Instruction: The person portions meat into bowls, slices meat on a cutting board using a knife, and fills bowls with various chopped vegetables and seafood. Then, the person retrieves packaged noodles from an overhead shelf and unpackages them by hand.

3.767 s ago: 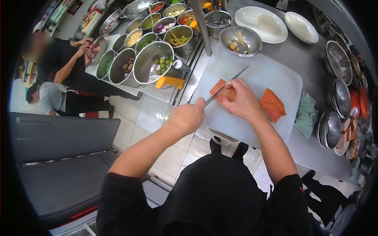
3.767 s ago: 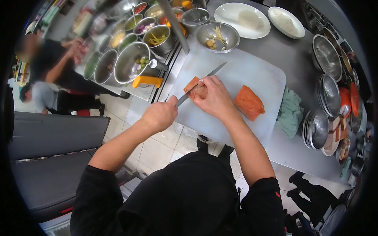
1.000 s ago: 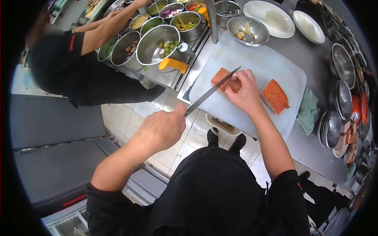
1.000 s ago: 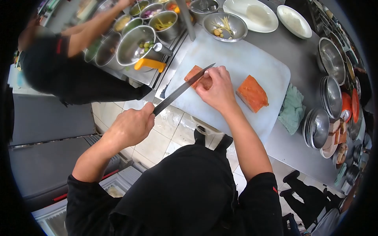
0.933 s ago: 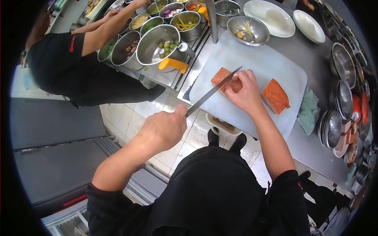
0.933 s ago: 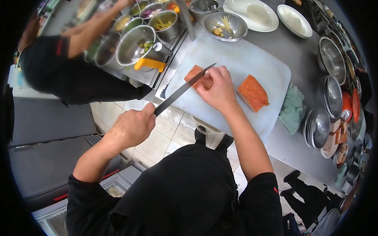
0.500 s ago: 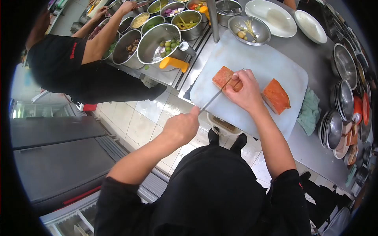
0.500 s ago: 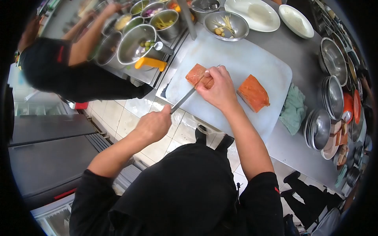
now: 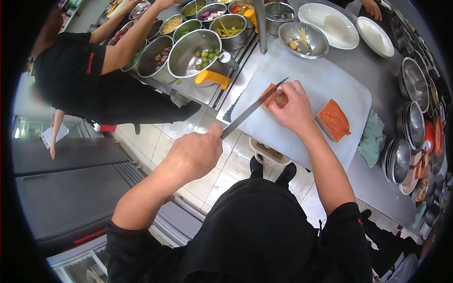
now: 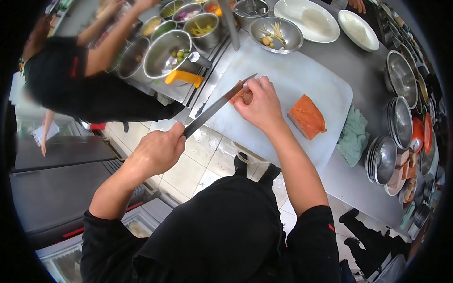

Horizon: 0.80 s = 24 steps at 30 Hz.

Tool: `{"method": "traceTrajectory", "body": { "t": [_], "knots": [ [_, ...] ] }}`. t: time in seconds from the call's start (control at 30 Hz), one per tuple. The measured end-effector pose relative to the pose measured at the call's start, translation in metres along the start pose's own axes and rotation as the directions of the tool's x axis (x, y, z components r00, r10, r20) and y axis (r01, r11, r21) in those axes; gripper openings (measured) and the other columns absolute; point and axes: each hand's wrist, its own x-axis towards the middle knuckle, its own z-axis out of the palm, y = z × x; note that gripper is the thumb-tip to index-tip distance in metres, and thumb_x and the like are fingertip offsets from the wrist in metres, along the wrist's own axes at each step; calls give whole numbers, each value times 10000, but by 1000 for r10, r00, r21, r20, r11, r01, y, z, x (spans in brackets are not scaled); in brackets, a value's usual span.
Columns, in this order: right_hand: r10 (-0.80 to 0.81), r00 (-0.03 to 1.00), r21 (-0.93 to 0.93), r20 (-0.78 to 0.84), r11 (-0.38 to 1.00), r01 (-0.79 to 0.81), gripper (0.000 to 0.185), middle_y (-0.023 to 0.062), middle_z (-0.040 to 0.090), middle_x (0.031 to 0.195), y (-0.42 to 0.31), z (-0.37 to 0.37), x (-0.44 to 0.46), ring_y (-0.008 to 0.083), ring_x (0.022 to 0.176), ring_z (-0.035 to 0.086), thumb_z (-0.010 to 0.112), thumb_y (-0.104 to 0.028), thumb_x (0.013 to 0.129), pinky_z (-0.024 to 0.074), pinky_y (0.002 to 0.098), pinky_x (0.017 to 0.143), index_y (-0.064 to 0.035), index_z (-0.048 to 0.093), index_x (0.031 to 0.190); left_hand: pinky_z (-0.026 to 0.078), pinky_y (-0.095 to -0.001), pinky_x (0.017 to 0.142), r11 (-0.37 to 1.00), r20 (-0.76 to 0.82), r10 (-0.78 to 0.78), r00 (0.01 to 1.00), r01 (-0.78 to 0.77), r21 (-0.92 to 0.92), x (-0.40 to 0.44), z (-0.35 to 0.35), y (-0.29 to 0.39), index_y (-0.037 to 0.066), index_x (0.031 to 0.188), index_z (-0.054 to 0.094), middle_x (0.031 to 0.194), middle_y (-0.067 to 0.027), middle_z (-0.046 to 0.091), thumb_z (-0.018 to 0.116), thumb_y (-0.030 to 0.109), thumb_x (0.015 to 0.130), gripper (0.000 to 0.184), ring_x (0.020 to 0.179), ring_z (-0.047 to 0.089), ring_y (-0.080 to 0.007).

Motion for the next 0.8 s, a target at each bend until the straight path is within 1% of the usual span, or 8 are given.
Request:
{"method": "traceTrajectory", "body": {
  "t": [0.13,0.23,0.33,0.47,0.5,0.63,0.73,0.8],
  "knots": [
    [9,1000,-13,13,1000,-9,253,122,548,963,1,1,0,311,919,570,709,-184,697,489,399,787,-51,603,884,497,-524,680,999,24,13,1000,-14,40,1,3,-2,20,1029,469,714,-213,649,431,175,953,177,719,636,-430],
    [26,999,-11,25,1000,-26,240,116,546,951,-4,-3,0,309,916,570,704,-175,693,490,399,783,-56,600,872,474,-547,684,1000,7,-13,1000,13,23,10,16,-1,30,982,449,685,-233,623,460,195,953,169,708,618,-448],
    [-6,1000,-4,-14,1000,6,224,111,545,939,-2,-1,0,308,903,569,692,-167,690,491,398,776,-60,594,861,476,-553,703,1000,29,-18,999,18,18,40,37,6,36,1014,455,724,-235,640,455,201,950,177,748,627,-446],
    [-16,999,-15,-28,1000,16,248,110,548,944,3,-1,-3,311,906,571,690,-196,696,495,394,775,-61,606,887,492,-537,782,992,199,-128,972,124,33,11,13,7,27,1061,484,843,-267,668,421,154,931,193,855,648,-448],
    [4,1000,-13,-6,1000,-4,258,110,550,951,3,0,-2,311,909,572,690,-205,699,496,393,777,-61,610,896,494,-542,765,996,116,-82,990,78,35,23,32,4,26,1062,481,829,-266,667,425,148,929,189,841,648,-453],
    [10,995,34,95,999,-13,276,116,562,992,1,-10,-2,305,951,570,687,-224,710,496,393,812,-65,624,926,483,-561,705,998,14,-26,1000,25,52,34,41,5,21,1049,449,749,-272,644,442,161,936,180,762,631,-467],
    [-131,985,-22,-114,991,129,278,121,576,1022,-1,-53,-15,322,964,582,691,-166,723,482,382,848,-52,605,962,476,-566,697,998,-60,-4,998,1,-56,-3,-2,15,8,1018,436,716,-267,634,456,162,936,175,741,621,-472],
    [-30,990,-162,-138,987,7,296,121,580,1055,12,-104,-30,318,1010,580,673,-137,730,473,376,873,-46,594,1000,462,-562,658,989,-96,103,990,-112,-96,-4,-3,31,3,988,432,686,-268,614,469,147,934,159,696,603,-478]
  ]
}}
